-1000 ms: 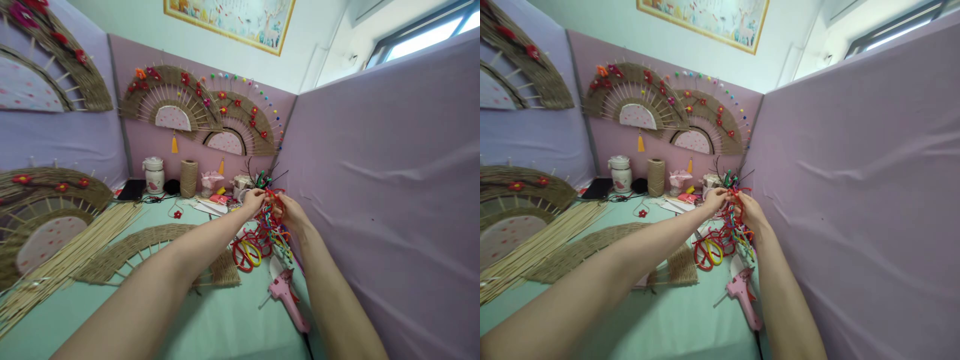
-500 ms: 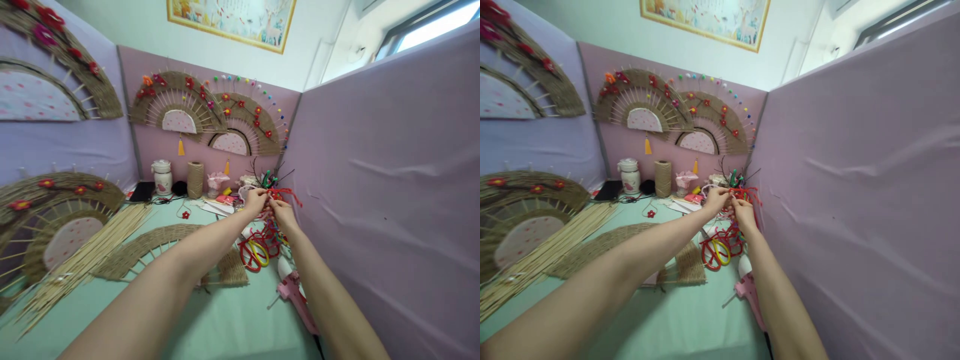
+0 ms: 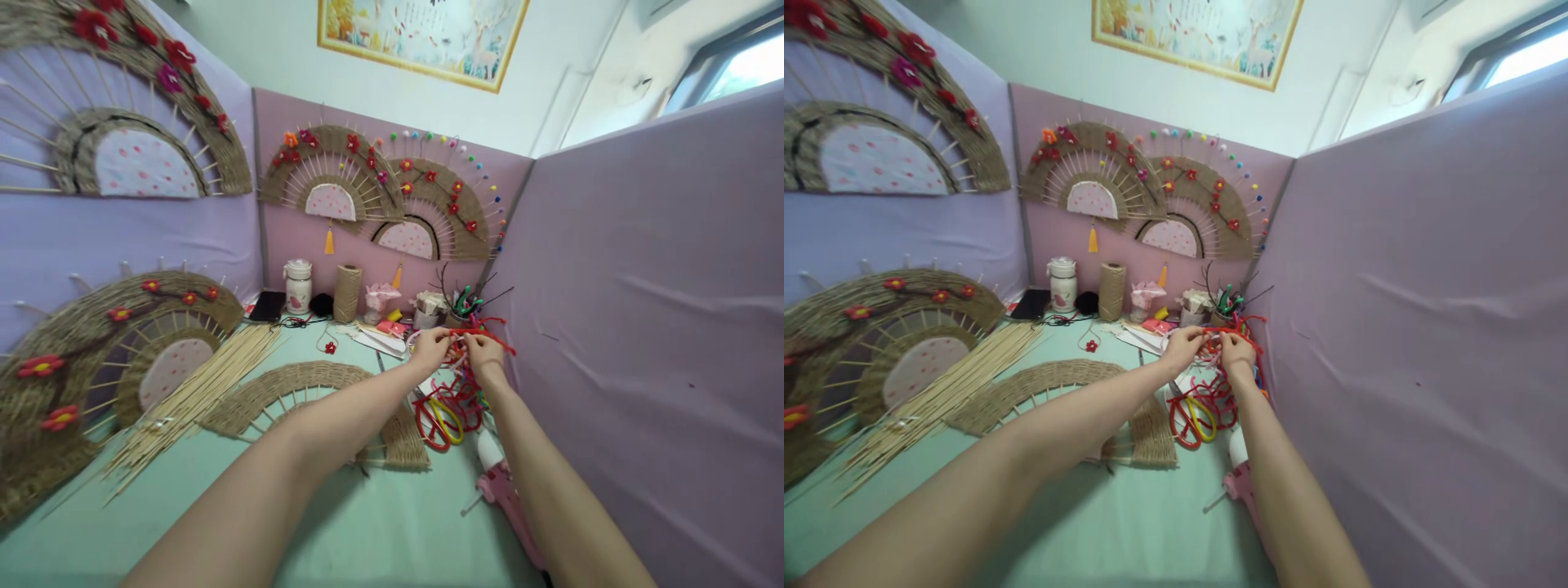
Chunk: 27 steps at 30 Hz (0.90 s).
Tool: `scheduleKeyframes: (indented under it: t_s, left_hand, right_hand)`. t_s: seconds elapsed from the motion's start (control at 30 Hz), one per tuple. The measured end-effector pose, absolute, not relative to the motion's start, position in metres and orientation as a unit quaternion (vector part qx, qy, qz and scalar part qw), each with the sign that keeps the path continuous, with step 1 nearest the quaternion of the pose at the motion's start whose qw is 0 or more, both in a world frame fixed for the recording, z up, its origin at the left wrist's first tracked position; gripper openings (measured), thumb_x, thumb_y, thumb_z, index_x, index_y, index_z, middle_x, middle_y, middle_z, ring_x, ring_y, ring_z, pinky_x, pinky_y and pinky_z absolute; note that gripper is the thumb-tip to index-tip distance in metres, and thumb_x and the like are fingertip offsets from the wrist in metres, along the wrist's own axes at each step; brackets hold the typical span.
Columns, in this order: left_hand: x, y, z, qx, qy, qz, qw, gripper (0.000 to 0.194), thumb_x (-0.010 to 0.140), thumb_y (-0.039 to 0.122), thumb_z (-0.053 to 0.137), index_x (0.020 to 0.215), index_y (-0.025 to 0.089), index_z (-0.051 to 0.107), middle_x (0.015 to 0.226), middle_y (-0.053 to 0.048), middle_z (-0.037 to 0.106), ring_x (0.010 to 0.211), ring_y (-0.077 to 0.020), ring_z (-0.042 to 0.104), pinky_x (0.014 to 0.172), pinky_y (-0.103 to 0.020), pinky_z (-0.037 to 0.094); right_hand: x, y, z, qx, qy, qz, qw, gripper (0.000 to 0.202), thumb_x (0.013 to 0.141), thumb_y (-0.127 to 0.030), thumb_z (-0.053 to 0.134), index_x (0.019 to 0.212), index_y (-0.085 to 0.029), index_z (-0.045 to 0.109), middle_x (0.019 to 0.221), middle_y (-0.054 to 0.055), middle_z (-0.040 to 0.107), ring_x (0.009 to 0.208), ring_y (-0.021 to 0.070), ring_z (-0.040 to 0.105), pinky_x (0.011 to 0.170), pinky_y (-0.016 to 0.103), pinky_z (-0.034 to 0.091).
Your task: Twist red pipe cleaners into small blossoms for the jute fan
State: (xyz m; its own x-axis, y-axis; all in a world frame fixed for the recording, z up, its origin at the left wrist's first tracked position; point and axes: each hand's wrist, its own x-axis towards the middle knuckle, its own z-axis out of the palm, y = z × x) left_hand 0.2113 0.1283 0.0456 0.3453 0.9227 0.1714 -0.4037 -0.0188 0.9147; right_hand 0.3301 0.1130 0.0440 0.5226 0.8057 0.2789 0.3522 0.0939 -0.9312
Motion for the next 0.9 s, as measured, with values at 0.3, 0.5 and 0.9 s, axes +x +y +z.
scheduleKeyframes:
  t_s: [0.3,0.5,0.9]
  left_hand:
    - [0.187,0.135,0.05,0.416,0.241,0.452,0.751,0.007,0.077,0.018,0.058,0.08,0.014,0.062,0.066,-0.003,0.063,0.062,-0.0092,0.06,0.066,-0.023,0.046]
    - [0.186,0.133,0.049,0.398,0.228,0.427,0.779,0.019,0.067,0.005,0.06,0.082,0.016,0.063,0.073,-0.002,0.064,0.068,-0.0108,0.061,0.075,-0.029,0.048]
    - [0.201,0.123,0.058,0.415,0.193,0.489,0.742,0.026,0.062,0.008,0.067,0.086,0.014,0.059,0.071,-0.001,0.061,0.064,-0.0095,0.059,0.072,-0.029,0.048]
  right_hand:
    - [0.331,0.102,0.062,-0.63,-0.526,0.199,0.536,0.042,0.066,-0.053,0.056,0.067,-0.013,0.065,0.047,-0.003,0.049,0.041,0.0087,0.036,0.043,0.023,0.027]
    - [0.339,0.091,0.062,-0.593,-0.562,0.257,0.516,0.041,0.066,-0.055,0.057,0.069,-0.014,0.062,0.045,-0.006,0.042,0.04,0.007,0.029,0.042,0.022,0.022]
    - [0.336,0.079,0.062,-0.619,-0.545,0.209,0.526,0.038,0.071,-0.045,0.054,0.046,-0.017,0.048,0.038,-0.004,0.042,0.037,0.0072,0.032,0.041,0.022,0.022]
